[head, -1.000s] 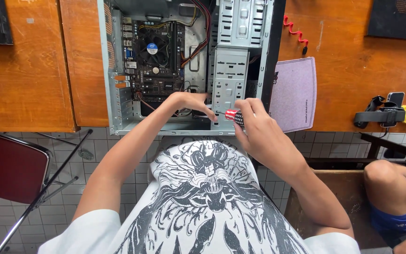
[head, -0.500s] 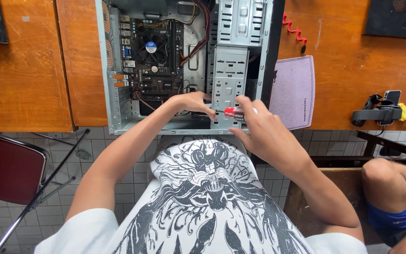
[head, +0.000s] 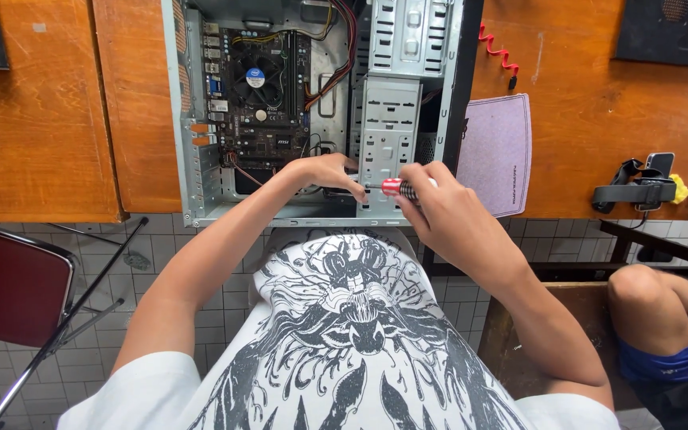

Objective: Securing a hard drive into a computer case using a screwdriver and screws

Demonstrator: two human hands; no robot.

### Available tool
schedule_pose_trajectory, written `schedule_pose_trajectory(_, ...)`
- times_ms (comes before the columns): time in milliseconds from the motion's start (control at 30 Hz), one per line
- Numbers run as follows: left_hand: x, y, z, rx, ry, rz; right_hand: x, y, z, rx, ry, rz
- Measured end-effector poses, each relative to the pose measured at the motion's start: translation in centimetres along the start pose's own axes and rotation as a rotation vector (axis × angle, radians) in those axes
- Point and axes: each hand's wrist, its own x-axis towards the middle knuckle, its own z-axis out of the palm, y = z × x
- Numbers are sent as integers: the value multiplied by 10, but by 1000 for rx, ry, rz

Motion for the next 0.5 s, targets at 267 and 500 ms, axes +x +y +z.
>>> schedule_pose_trajectory(267, -27, 15, 0, 34, -4, 26, -11, -1, -16, 85, 97, -31)
schedule_pose_trajectory(500, -53, 16, 47, 505, 800, 369, -13, 8, -13, 218, 175, 41)
